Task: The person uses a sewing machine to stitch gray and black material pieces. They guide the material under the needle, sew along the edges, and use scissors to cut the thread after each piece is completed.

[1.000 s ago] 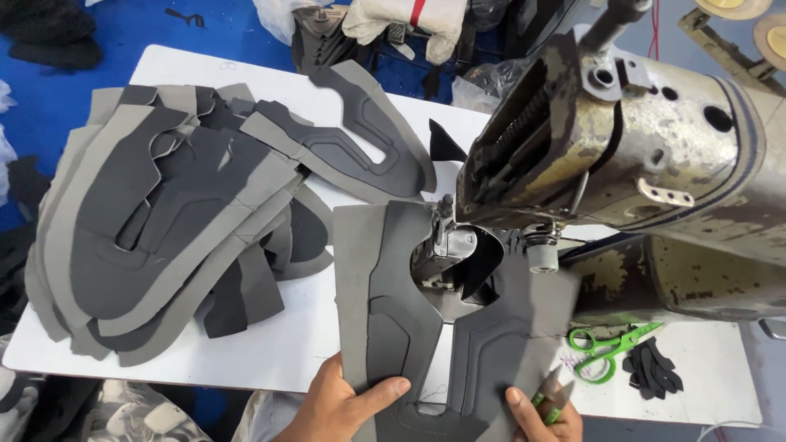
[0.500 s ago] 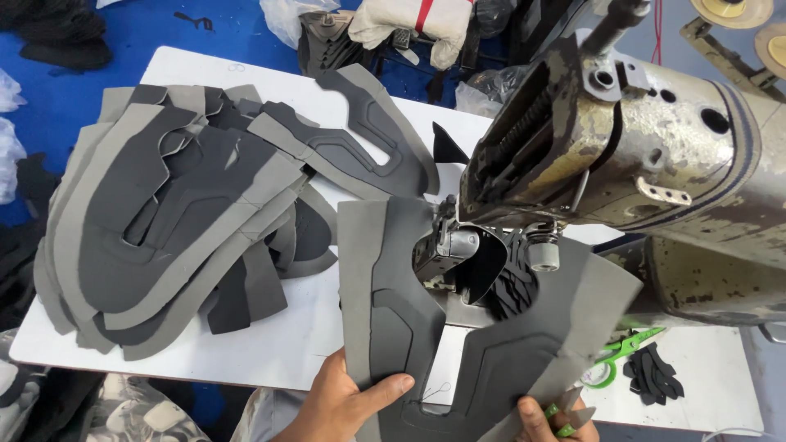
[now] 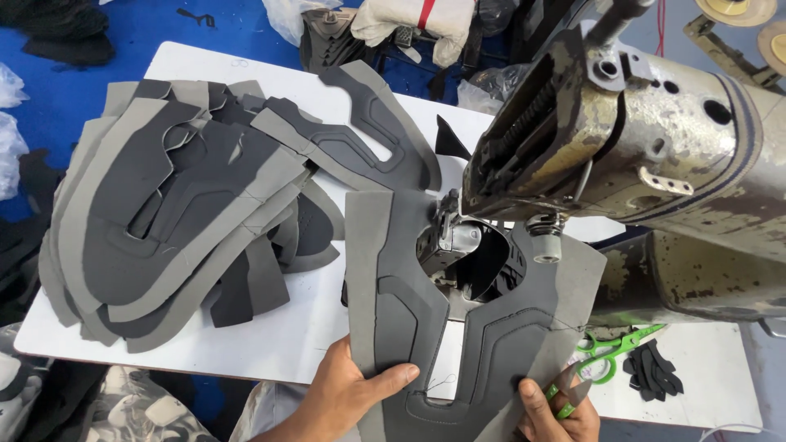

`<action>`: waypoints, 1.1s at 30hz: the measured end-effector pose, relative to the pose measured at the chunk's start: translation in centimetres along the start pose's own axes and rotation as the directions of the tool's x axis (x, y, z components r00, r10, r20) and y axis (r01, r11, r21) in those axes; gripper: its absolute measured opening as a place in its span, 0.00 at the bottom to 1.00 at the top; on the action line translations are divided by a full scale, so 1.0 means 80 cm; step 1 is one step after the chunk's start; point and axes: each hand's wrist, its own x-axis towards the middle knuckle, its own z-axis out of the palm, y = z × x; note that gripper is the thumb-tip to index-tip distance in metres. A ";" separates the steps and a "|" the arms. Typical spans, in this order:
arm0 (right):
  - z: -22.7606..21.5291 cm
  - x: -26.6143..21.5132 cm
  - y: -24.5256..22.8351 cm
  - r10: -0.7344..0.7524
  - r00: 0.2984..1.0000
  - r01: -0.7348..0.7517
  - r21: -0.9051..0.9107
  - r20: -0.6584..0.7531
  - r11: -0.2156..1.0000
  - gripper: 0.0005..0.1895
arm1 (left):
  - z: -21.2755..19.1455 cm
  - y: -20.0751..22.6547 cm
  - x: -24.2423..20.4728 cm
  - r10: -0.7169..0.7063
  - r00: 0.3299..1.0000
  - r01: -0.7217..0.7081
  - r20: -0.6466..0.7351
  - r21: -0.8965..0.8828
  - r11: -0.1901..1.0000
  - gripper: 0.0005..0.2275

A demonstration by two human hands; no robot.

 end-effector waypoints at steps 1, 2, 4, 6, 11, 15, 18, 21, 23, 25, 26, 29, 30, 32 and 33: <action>0.000 -0.001 -0.002 0.023 1.000 -0.023 0.010 -0.009 1.000 0.26 | 0.000 -0.001 0.000 0.002 1.000 -0.002 -0.002 0.006 1.000 0.20; 0.002 -0.003 -0.007 0.023 1.000 -0.023 0.010 -0.012 1.000 0.26 | 0.001 0.000 0.000 0.002 1.000 -0.002 0.002 0.007 1.000 0.20; 0.006 -0.006 -0.017 0.083 0.996 -0.083 0.004 -0.022 0.997 0.25 | 0.000 0.001 -0.001 0.000 1.000 0.001 -0.009 0.021 1.000 0.20; 0.004 -0.005 -0.014 0.088 0.996 -0.088 0.001 -0.021 0.996 0.24 | 0.001 0.000 -0.001 -0.009 1.000 0.010 -0.014 0.020 1.000 0.20; 0.003 -0.004 -0.010 0.097 0.994 -0.097 -0.009 -0.045 0.995 0.22 | 0.001 0.001 -0.002 -0.006 1.000 0.006 -0.011 0.008 1.000 0.20; -0.002 -0.001 -0.002 0.064 0.997 -0.064 0.008 -0.031 0.998 0.22 | 0.002 0.000 -0.002 -0.022 1.000 0.022 -0.004 0.013 1.000 0.21; -0.006 -0.002 0.004 0.054 0.998 -0.054 0.015 -0.020 0.998 0.23 | 0.003 -0.001 -0.004 -0.020 1.000 0.020 -0.013 0.013 1.000 0.22; -0.004 -0.002 0.002 0.055 0.998 -0.054 0.012 -0.034 0.998 0.24 | 0.003 -0.003 -0.004 0.014 1.000 -0.014 -0.019 0.013 1.000 0.22; -0.002 -0.003 0.002 0.057 0.997 -0.057 0.002 -0.051 0.998 0.25 | 0.004 -0.003 -0.005 0.034 0.999 -0.034 -0.019 0.013 0.999 0.23; -0.002 -0.003 0.003 0.059 0.995 -0.064 -0.048 -0.084 0.997 0.26 | 0.005 -0.003 -0.006 0.058 0.998 -0.058 -0.025 0.029 0.998 0.23; -0.002 -0.004 0.003 0.060 0.995 -0.064 -0.048 -0.084 0.997 0.26 | 0.005 -0.004 -0.006 0.058 0.998 -0.057 -0.025 0.029 0.998 0.23; 0.003 -0.007 -0.002 0.058 0.996 -0.059 -0.010 -0.062 0.998 0.26 | 0.005 -0.009 -0.005 0.062 0.998 -0.062 -0.033 0.016 0.998 0.23; 0.008 -0.009 -0.007 0.066 0.996 -0.064 0.026 -0.063 0.998 0.26 | 0.005 -0.011 -0.004 0.057 0.998 -0.057 -0.040 0.008 0.998 0.23; 0.011 -0.011 -0.008 0.073 0.995 -0.070 0.062 -0.061 0.996 0.26 | 0.005 -0.013 -0.004 0.052 0.998 -0.052 -0.047 0.001 0.999 0.23; 0.010 -0.010 -0.004 0.087 0.993 -0.082 0.061 -0.077 0.995 0.26 | 0.005 -0.013 -0.004 0.045 0.997 -0.045 -0.057 -0.001 0.999 0.23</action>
